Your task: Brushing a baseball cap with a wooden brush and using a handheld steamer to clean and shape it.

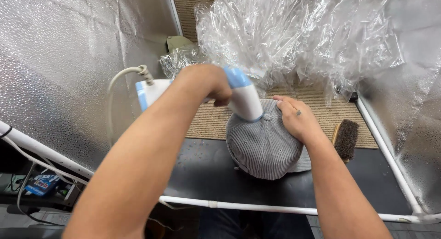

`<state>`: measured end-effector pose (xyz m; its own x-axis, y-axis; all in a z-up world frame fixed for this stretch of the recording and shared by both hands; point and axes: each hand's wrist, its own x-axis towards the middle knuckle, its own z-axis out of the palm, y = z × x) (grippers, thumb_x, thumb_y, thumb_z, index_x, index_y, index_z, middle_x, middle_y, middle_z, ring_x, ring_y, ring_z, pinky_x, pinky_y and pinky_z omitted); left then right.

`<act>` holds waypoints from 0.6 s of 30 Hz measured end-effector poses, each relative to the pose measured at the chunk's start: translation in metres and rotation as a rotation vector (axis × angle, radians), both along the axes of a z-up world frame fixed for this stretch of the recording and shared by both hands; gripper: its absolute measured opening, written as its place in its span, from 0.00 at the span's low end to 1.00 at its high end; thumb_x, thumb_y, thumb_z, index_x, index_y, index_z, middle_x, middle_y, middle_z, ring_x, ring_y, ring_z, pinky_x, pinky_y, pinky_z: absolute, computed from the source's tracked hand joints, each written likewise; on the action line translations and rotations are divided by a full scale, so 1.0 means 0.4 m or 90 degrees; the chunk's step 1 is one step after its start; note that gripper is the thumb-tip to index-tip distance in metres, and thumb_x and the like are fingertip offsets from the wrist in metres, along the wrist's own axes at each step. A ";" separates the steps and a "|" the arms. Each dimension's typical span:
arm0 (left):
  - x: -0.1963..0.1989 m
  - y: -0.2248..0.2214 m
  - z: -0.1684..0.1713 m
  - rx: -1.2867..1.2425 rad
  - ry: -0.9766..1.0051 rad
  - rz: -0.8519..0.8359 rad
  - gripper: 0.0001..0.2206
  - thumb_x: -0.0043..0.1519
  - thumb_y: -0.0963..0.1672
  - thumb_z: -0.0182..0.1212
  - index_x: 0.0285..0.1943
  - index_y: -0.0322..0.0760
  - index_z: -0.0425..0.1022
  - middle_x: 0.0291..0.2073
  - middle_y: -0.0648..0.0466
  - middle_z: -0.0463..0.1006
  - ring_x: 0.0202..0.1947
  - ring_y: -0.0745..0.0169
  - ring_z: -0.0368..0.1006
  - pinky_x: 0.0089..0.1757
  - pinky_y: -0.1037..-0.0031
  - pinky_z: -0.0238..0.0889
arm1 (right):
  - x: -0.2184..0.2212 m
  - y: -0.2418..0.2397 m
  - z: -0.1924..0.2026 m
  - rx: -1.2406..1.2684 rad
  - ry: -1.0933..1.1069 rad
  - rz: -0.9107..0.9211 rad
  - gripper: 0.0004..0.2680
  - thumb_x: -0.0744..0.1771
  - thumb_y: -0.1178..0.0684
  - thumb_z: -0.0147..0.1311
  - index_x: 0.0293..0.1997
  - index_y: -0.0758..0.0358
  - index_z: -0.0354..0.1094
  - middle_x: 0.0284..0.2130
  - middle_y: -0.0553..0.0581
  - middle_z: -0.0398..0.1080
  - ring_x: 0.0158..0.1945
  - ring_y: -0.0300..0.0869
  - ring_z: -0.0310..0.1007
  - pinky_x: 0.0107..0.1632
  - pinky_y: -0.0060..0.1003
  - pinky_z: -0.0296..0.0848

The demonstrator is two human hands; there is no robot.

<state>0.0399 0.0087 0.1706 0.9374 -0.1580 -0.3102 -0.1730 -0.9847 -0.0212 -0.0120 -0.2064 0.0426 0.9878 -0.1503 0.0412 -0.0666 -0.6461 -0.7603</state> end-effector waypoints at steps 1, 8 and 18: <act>-0.012 0.014 0.002 0.000 -0.003 0.001 0.20 0.45 0.44 0.67 0.48 0.40 0.84 0.36 0.49 0.85 0.45 0.45 0.81 0.46 0.52 0.70 | 0.007 0.001 0.000 0.000 -0.003 0.001 0.20 0.67 0.41 0.38 0.63 0.48 0.72 0.58 0.64 0.71 0.66 0.60 0.64 0.68 0.55 0.60; -0.042 -0.004 0.031 0.002 -0.002 0.019 0.22 0.44 0.43 0.68 0.51 0.36 0.82 0.41 0.47 0.84 0.49 0.44 0.79 0.49 0.52 0.70 | 0.007 0.002 -0.003 0.014 0.009 -0.003 0.19 0.67 0.41 0.39 0.62 0.46 0.73 0.59 0.61 0.71 0.67 0.59 0.63 0.68 0.55 0.60; 0.022 -0.086 0.026 0.074 0.026 -0.011 0.28 0.49 0.45 0.66 0.62 0.38 0.76 0.56 0.46 0.79 0.61 0.44 0.73 0.58 0.51 0.64 | 0.020 0.005 -0.009 -0.016 -0.002 -0.013 0.20 0.68 0.43 0.38 0.63 0.46 0.72 0.58 0.62 0.72 0.66 0.61 0.64 0.68 0.56 0.60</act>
